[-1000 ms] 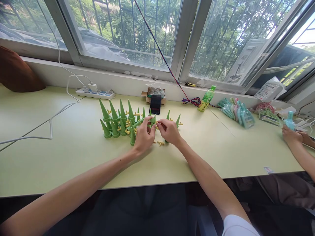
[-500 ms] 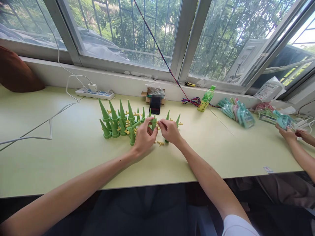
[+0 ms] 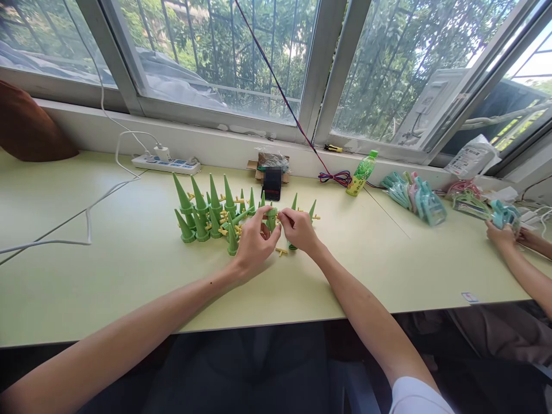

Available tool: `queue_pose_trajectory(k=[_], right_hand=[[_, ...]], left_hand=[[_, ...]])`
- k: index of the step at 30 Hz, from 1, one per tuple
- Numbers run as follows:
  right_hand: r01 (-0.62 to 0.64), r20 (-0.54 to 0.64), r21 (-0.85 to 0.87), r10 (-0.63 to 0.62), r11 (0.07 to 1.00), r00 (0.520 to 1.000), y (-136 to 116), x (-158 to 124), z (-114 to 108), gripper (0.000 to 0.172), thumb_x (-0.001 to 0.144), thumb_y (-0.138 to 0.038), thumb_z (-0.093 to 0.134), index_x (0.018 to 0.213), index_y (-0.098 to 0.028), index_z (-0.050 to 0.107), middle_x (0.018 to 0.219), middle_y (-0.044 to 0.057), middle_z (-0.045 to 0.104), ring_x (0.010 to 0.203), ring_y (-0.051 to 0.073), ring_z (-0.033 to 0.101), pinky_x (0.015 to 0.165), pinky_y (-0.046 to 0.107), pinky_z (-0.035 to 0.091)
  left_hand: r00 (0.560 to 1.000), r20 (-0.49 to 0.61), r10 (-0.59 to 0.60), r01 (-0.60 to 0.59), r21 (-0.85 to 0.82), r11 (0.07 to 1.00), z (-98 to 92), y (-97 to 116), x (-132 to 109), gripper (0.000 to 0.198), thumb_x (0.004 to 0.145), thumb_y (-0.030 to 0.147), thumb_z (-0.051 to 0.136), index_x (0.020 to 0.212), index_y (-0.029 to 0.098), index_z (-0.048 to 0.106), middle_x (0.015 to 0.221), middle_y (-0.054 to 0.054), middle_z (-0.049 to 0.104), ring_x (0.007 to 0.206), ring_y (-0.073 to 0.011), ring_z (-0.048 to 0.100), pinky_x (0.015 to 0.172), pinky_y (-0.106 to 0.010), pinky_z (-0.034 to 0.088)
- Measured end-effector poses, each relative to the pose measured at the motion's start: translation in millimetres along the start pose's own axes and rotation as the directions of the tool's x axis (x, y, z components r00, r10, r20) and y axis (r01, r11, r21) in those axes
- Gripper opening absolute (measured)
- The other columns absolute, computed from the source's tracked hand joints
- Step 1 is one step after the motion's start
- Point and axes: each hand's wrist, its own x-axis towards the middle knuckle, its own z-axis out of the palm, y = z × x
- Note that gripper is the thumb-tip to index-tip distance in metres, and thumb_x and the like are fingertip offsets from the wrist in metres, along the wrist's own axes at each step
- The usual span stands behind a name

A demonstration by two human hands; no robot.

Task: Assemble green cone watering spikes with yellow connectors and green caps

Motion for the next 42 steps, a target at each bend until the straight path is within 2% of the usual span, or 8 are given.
queue_pose_trajectory(k=[5,11,16,20,25,42], right_hand=[[0.004,0.002,-0.014,-0.004,1.000,1.000,-2,0,0,0.036,0.096,-0.036,0.045,0.063,-0.020,0.045,0.053,-0.004,0.037,0.051,0.011,0.031,0.051,0.026,0.028],[0.014,0.003,0.001,-0.014,1.000,1.000,-2,-1,0,0.034,0.096,-0.035,0.047,0.066,-0.019,0.052,0.054,-0.004,0.039,0.050,0.010,0.031,0.051,0.025,0.028],[0.021,0.013,0.014,-0.021,1.000,1.000,-2,-2,1,0.034,0.096,-0.037,0.048,0.069,-0.018,0.057,0.055,-0.003,0.044,0.051,0.011,0.034,0.051,0.025,0.030],[0.019,0.045,0.042,-0.021,0.999,0.999,-5,-2,1,0.034,0.096,-0.040,0.048,0.075,-0.018,0.061,0.057,-0.001,0.050,0.052,0.011,0.037,0.051,0.025,0.032],[0.025,0.062,0.062,-0.029,0.998,0.998,-6,-1,0,0.032,0.096,-0.039,0.048,0.076,-0.018,0.062,0.057,-0.001,0.051,0.051,0.011,0.038,0.051,0.025,0.032],[-0.013,0.106,0.091,0.003,0.996,0.994,-4,-1,-1,0.033,0.095,-0.039,0.048,0.071,-0.018,0.057,0.055,-0.003,0.043,0.052,0.011,0.034,0.050,0.025,0.030]], left_hand=[[1.000,-0.020,-0.024,0.024,-0.016,1.000,1.1,0,1,0.030,0.095,0.024,0.051,0.124,0.019,0.053,0.077,-0.001,0.060,0.056,-0.0107,0.050,0.064,-0.027,0.045],[0.996,-0.038,-0.076,0.074,-0.060,0.995,1.7,-1,3,0.028,0.097,0.024,0.046,0.124,0.021,0.052,0.091,-0.004,0.063,0.059,-0.0105,0.052,0.062,-0.027,0.045],[0.992,-0.052,-0.115,0.112,-0.063,0.992,2.0,-5,4,0.027,0.097,0.023,0.047,0.123,0.022,0.052,0.084,-0.002,0.061,0.054,-0.0092,0.049,0.056,-0.025,0.041],[0.988,-0.051,-0.148,0.140,-0.130,0.982,2.9,-8,4,0.025,0.096,0.023,0.047,0.120,0.022,0.053,0.079,0.000,0.061,0.048,-0.0081,0.047,0.050,-0.024,0.039],[0.982,-0.038,-0.187,0.177,-0.188,0.966,3.3,-9,5,0.025,0.096,0.023,0.048,0.120,0.022,0.053,0.081,0.000,0.061,0.045,-0.0061,0.045,0.047,-0.022,0.037],[0.992,-0.023,-0.122,0.117,-0.163,0.980,4.2,-15,3,0.026,0.096,0.024,0.046,0.121,0.022,0.055,0.085,-0.003,0.063,0.048,-0.0066,0.041,0.046,-0.021,0.033]])
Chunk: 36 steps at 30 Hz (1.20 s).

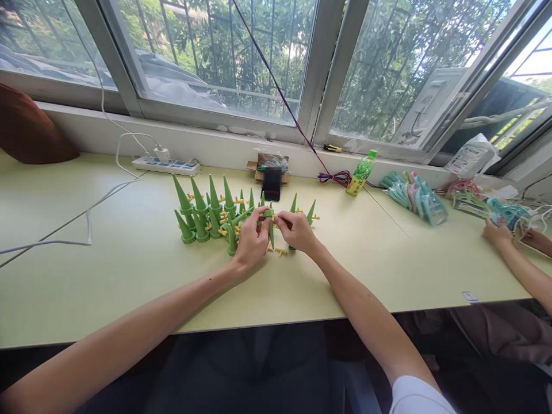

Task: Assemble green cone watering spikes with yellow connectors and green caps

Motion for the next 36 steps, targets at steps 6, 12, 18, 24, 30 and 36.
queue_pose_trajectory(k=[6,12,18,24,30,36], right_hand=[[-0.015,-0.004,0.030,0.015,0.999,1.000,-2,1,0,0.033,0.094,-0.039,0.049,0.070,-0.018,0.057,0.055,-0.003,0.043,0.052,0.011,0.034,0.050,0.026,0.029],[-0.040,-0.001,0.079,0.041,0.996,0.999,-2,1,-1,0.034,0.093,-0.040,0.051,0.068,-0.018,0.055,0.054,-0.003,0.042,0.051,0.010,0.034,0.049,0.026,0.028],[-0.118,-0.037,0.208,0.128,0.971,0.991,2,0,3,0.036,0.094,-0.048,0.050,0.071,-0.021,0.051,0.052,-0.005,0.039,0.046,0.010,0.036,0.045,0.025,0.030],[-0.147,-0.057,0.295,0.171,0.944,0.984,10,-2,9,0.036,0.096,-0.053,0.048,0.078,-0.022,0.050,0.053,-0.006,0.039,0.044,0.010,0.037,0.043,0.024,0.032],[-0.120,-0.077,0.312,0.151,0.942,0.985,9,-3,9,0.034,0.095,-0.050,0.053,0.079,-0.021,0.055,0.056,-0.005,0.042,0.047,0.009,0.040,0.045,0.023,0.033],[-0.120,-0.089,0.238,0.145,0.964,0.985,8,-4,7,0.036,0.095,-0.051,0.051,0.078,-0.020,0.058,0.058,-0.003,0.047,0.048,0.010,0.039,0.045,0.024,0.033]], left_hand=[[1.000,0.001,-0.006,0.006,-0.047,0.999,0.2,2,0,0.025,0.097,0.025,0.046,0.120,0.022,0.054,0.087,-0.003,0.063,0.047,-0.0060,0.043,0.044,-0.021,0.035],[1.000,0.007,-0.002,0.003,-0.037,0.999,-0.8,5,0,0.023,0.096,0.024,0.047,0.118,0.022,0.055,0.088,-0.003,0.063,0.047,-0.0053,0.042,0.045,-0.020,0.035],[0.997,0.004,-0.077,0.077,-0.185,0.980,1.4,6,1,0.025,0.096,0.026,0.048,0.120,0.023,0.053,0.090,-0.003,0.062,0.047,-0.0042,0.043,0.042,-0.018,0.035],[0.983,0.040,-0.181,0.183,-0.361,0.914,3.3,8,3,0.024,0.094,0.034,0.053,0.116,0.023,0.052,0.082,0.002,0.056,0.043,-0.0032,0.042,0.037,-0.018,0.034],[0.959,0.049,-0.278,0.270,-0.453,0.850,0.5,17,5,0.033,0.087,0.049,0.063,0.099,0.022,0.049,0.075,0.004,0.058,0.039,-0.0016,0.037,0.036,-0.017,0.031],[0.938,0.125,-0.324,0.342,-0.505,0.793,-0.2,21,5,0.026,0.092,0.045,0.057,0.093,0.022,0.045,0.069,0.005,0.057,0.035,-0.0031,0.034,0.031,-0.017,0.027]])
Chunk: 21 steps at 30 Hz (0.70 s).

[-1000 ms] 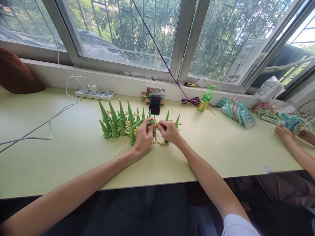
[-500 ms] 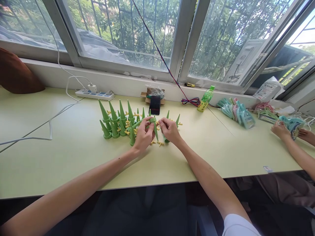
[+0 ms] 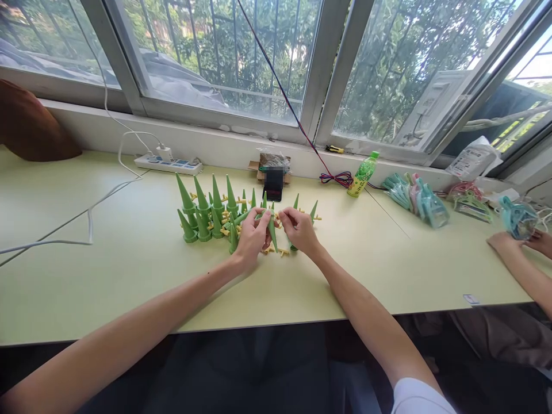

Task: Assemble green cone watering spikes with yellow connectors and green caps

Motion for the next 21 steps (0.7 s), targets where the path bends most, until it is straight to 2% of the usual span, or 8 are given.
queue_pose_trajectory(k=[5,9,16,21], right_hand=[[0.043,-0.029,-0.060,-0.045,0.997,0.999,-4.8,0.4,-0.6,0.035,0.095,-0.048,0.052,0.077,-0.019,0.057,0.056,-0.003,0.046,0.047,0.010,0.039,0.045,0.023,0.031],[0.081,-0.029,-0.089,-0.084,0.993,0.996,-9.1,0.9,-0.4,0.034,0.095,-0.046,0.052,0.077,-0.018,0.058,0.056,-0.003,0.048,0.048,0.010,0.040,0.047,0.024,0.032],[0.112,-0.007,-0.147,-0.114,0.983,0.993,-8.8,1.3,-0.9,0.033,0.096,-0.042,0.051,0.074,-0.018,0.058,0.057,-0.002,0.050,0.049,0.010,0.040,0.049,0.024,0.033],[0.134,-0.005,-0.164,-0.137,0.977,0.991,-8.4,1.2,-1.2,0.029,0.095,-0.037,0.051,0.073,-0.018,0.058,0.059,-0.002,0.051,0.051,0.010,0.039,0.050,0.024,0.033]], left_hand=[[0.999,0.015,-0.033,0.033,-0.014,0.999,-1.1,-0.5,-0.4,0.018,0.097,0.042,0.047,0.098,0.025,0.040,0.070,0.007,0.054,0.035,-0.0047,0.037,0.031,-0.017,0.028],[0.998,0.043,-0.043,0.044,-0.031,0.999,-1.8,-0.4,0.0,0.018,0.099,0.041,0.042,0.093,0.025,0.037,0.073,0.007,0.054,0.037,-0.0050,0.040,0.032,-0.018,0.031],[0.995,0.081,-0.059,0.062,-0.029,0.998,-1.8,-1.4,0.8,0.024,0.098,0.040,0.045,0.083,0.023,0.037,0.061,0.008,0.043,0.037,-0.0064,0.041,0.031,-0.018,0.031],[0.995,0.097,-0.029,0.029,-0.003,1.000,-1.3,-2.3,1.5,0.029,0.093,0.043,0.055,0.080,0.023,0.037,0.053,0.010,0.039,0.035,-0.0067,0.036,0.031,-0.017,0.027]])
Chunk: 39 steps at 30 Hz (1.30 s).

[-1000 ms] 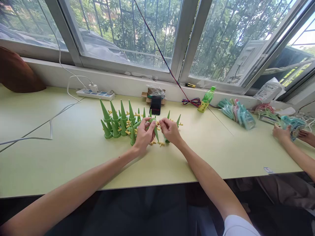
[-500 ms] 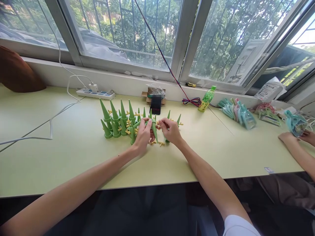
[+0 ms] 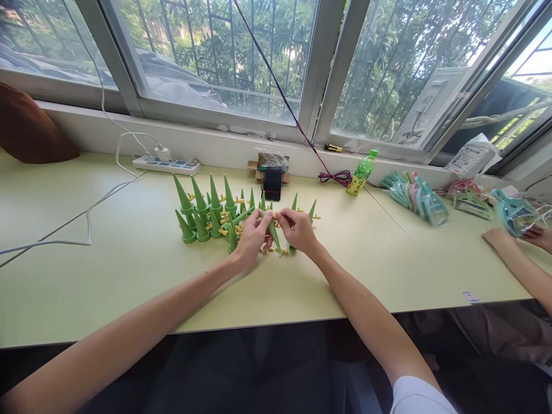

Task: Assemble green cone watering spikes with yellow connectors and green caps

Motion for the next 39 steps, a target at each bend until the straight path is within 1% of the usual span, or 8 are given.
queue_pose_trajectory(k=[4,8,14,21,26,28,32,39], right_hand=[[0.015,-0.013,-0.009,-0.015,1.000,1.000,-0.9,0.4,-0.1,0.028,0.095,-0.035,0.052,0.074,-0.018,0.059,0.059,-0.002,0.051,0.051,0.010,0.039,0.050,0.024,0.033],[-0.001,-0.041,-0.004,0.001,1.000,0.999,-0.6,0.8,-0.6,0.027,0.095,-0.036,0.052,0.075,-0.018,0.058,0.056,-0.004,0.046,0.049,0.009,0.037,0.049,0.024,0.031],[-0.007,-0.047,0.011,0.007,1.000,0.999,-1.1,0.4,-0.4,0.028,0.095,-0.037,0.052,0.075,-0.018,0.058,0.056,-0.004,0.046,0.048,0.009,0.037,0.048,0.024,0.032],[-0.030,-0.031,0.005,0.031,1.000,0.999,-1.5,0.6,-0.7,0.030,0.094,-0.041,0.051,0.075,-0.019,0.058,0.057,-0.003,0.048,0.049,0.009,0.038,0.048,0.024,0.032],[-0.027,-0.016,-0.008,0.027,1.000,1.000,-2.6,0.7,-0.8,0.031,0.094,-0.043,0.051,0.076,-0.018,0.058,0.058,-0.003,0.049,0.050,0.010,0.039,0.049,0.024,0.033],[-0.023,-0.011,-0.005,0.023,1.000,1.000,-3.2,0.4,-0.7,0.030,0.094,-0.041,0.051,0.076,-0.018,0.058,0.057,-0.003,0.049,0.050,0.010,0.039,0.049,0.024,0.033],[-0.028,-0.012,0.028,0.028,0.999,1.000,-3.9,0.1,-0.1,0.027,0.093,-0.039,0.053,0.077,-0.018,0.058,0.059,-0.003,0.049,0.051,0.009,0.040,0.049,0.023,0.032],[-0.064,-0.025,0.051,0.065,0.997,0.998,-3.6,0.7,0.9,0.029,0.092,-0.044,0.053,0.078,-0.019,0.057,0.056,-0.004,0.048,0.049,0.009,0.039,0.047,0.023,0.031]], left_hand=[[1.000,0.008,0.011,-0.011,-0.004,1.000,-0.2,-1.1,-0.2,0.030,0.092,0.043,0.056,0.079,0.023,0.040,0.053,0.009,0.039,0.036,-0.0065,0.037,0.032,-0.017,0.028],[1.000,0.016,0.014,-0.014,-0.030,0.999,-1.1,-1.9,0.4,0.026,0.094,0.041,0.053,0.081,0.023,0.040,0.054,0.009,0.040,0.038,-0.0067,0.040,0.035,-0.017,0.032],[1.000,0.009,0.026,-0.026,-0.050,0.998,-1.2,-2.4,1.4,0.024,0.095,0.041,0.052,0.083,0.023,0.041,0.056,0.008,0.042,0.041,-0.0075,0.044,0.036,-0.017,0.035],[1.000,0.014,-0.016,0.018,-0.107,0.994,-1.3,-3.8,1.6,0.030,0.094,0.047,0.053,0.082,0.022,0.040,0.059,0.007,0.044,0.043,-0.0077,0.046,0.036,-0.017,0.036],[1.000,0.014,-0.001,0.002,-0.058,0.998,-1.8,-5.5,1.8,0.033,0.090,0.048,0.060,0.082,0.022,0.042,0.055,0.008,0.045,0.040,-0.0067,0.043,0.036,-0.017,0.036],[1.000,0.013,0.000,0.001,-0.044,0.999,-2.1,-5.8,1.5,0.030,0.092,0.046,0.058,0.082,0.022,0.042,0.054,0.008,0.044,0.040,-0.0069,0.043,0.036,-0.017,0.036],[1.000,0.020,0.008,-0.007,-0.033,0.999,-3.2,-6.3,1.6,0.026,0.094,0.043,0.055,0.084,0.023,0.042,0.056,0.007,0.047,0.042,-0.0077,0.047,0.038,-0.017,0.038],[0.999,0.024,0.023,-0.022,-0.038,0.999,-3.8,-7.3,3.2,0.022,0.096,0.042,0.051,0.088,0.024,0.042,0.055,0.007,0.047,0.042,-0.0090,0.047,0.038,-0.018,0.040]])
